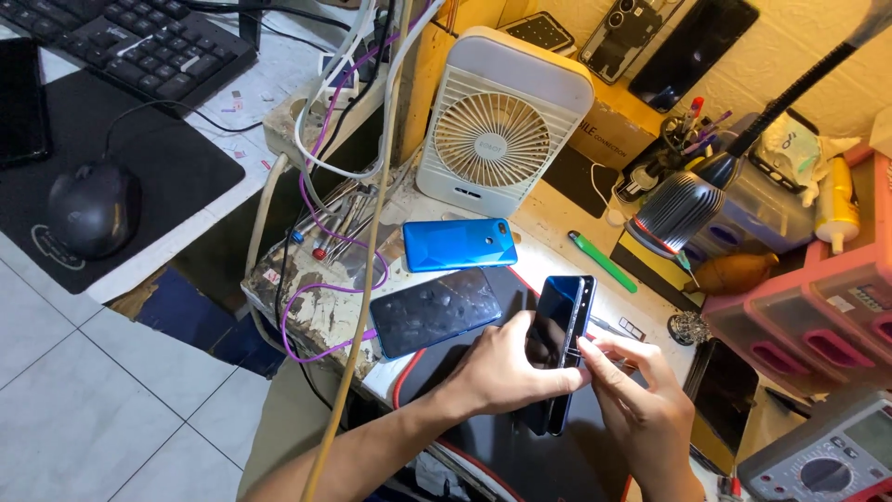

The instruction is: Disassembling a smartphone to inspect internal components and test functionality at a repair bench.

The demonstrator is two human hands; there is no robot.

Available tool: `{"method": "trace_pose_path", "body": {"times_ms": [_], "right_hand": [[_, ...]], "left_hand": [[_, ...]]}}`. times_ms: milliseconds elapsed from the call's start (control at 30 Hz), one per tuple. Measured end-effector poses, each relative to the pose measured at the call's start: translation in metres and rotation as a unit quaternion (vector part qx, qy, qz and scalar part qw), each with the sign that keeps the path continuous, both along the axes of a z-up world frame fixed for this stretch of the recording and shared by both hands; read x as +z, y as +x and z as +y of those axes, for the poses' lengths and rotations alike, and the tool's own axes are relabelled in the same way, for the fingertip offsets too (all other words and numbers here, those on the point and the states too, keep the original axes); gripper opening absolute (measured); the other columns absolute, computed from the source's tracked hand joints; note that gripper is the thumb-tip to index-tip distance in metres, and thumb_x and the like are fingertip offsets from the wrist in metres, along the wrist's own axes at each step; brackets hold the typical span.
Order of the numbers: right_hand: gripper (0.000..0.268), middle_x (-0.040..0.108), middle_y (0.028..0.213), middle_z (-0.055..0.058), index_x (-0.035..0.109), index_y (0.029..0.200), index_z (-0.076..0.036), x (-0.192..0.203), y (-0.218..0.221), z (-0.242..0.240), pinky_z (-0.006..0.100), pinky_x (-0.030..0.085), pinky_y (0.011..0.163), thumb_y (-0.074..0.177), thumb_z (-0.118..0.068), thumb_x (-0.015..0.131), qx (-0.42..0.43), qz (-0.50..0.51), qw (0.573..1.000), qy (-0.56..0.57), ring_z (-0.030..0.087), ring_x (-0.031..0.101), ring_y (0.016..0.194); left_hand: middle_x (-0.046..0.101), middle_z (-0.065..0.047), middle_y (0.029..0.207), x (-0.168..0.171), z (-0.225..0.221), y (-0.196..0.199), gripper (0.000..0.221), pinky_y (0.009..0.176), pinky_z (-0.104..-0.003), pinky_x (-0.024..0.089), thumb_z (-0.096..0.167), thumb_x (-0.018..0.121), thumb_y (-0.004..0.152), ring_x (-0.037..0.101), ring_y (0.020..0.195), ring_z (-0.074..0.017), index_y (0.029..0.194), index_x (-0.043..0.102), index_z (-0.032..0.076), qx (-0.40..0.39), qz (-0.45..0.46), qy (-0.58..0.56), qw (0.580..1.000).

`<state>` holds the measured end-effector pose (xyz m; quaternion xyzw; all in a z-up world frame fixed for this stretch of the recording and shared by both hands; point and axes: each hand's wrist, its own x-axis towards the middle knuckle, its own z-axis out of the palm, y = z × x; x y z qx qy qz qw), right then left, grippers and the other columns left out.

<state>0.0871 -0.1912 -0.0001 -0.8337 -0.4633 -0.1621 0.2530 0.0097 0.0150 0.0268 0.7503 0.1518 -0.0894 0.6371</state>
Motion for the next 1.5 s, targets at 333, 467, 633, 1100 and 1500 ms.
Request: {"method": "trace_pose_path", "body": {"times_ms": [333,467,633,1100,1500], "right_hand": [[0.038,0.069,0.116,0.01,0.074,0.124,-0.016,-0.0011,-0.001,0.0017,0.029,0.057,0.081,0.088,-0.006,0.078,0.003,-0.007,1.0,0.019,0.022,0.069,0.102],[0.04,0.069,0.117,0.009,0.074,0.125,-0.019,-0.004,0.002,-0.0017,0.028,0.057,0.08,0.087,-0.007,0.078,0.0,-0.008,1.0,0.013,0.021,0.069,0.101],[0.036,0.069,0.114,0.008,0.075,0.123,-0.016,0.0022,-0.0025,0.0035,0.027,0.056,0.081,0.089,-0.003,0.076,0.013,0.004,0.999,0.037,0.022,0.071,0.108],[0.035,0.07,0.113,0.006,0.075,0.122,-0.017,0.0007,-0.0019,0.0054,0.028,0.056,0.084,0.09,-0.002,0.075,0.015,0.003,0.999,0.045,0.023,0.071,0.108],[0.036,0.07,0.113,0.006,0.075,0.122,-0.017,-0.0001,-0.0007,0.0044,0.028,0.057,0.084,0.089,-0.002,0.076,0.022,0.002,0.999,0.05,0.023,0.07,0.107]], "left_hand": [[0.077,-0.006,0.115,-0.0015,-0.0022,0.0011,0.081,0.084,-0.036,0.061,0.066,0.065,0.062,0.076,0.105,-0.0225,0.125,0.062,0.015,-0.002,0.018,0.023,1.0],[0.078,-0.004,0.117,0.0017,-0.0028,0.0029,0.078,0.089,-0.036,0.06,0.065,0.066,0.063,0.076,0.11,-0.0217,0.124,0.062,0.018,-0.013,0.032,0.023,0.999],[0.078,-0.002,0.117,-0.0015,-0.0038,0.0048,0.081,0.088,-0.035,0.061,0.066,0.067,0.063,0.077,0.108,-0.0209,0.126,0.062,0.017,-0.002,0.034,0.029,0.999],[0.079,-0.001,0.115,0.0016,-0.0022,0.0039,0.076,0.088,-0.034,0.061,0.064,0.068,0.063,0.077,0.107,-0.0193,0.123,0.063,0.017,0.0,0.038,0.019,0.999],[0.079,-0.002,0.115,-0.0015,-0.0032,0.0045,0.074,0.088,-0.034,0.061,0.063,0.069,0.065,0.077,0.107,-0.0192,0.123,0.062,0.017,-0.005,0.032,0.018,0.999]]}}
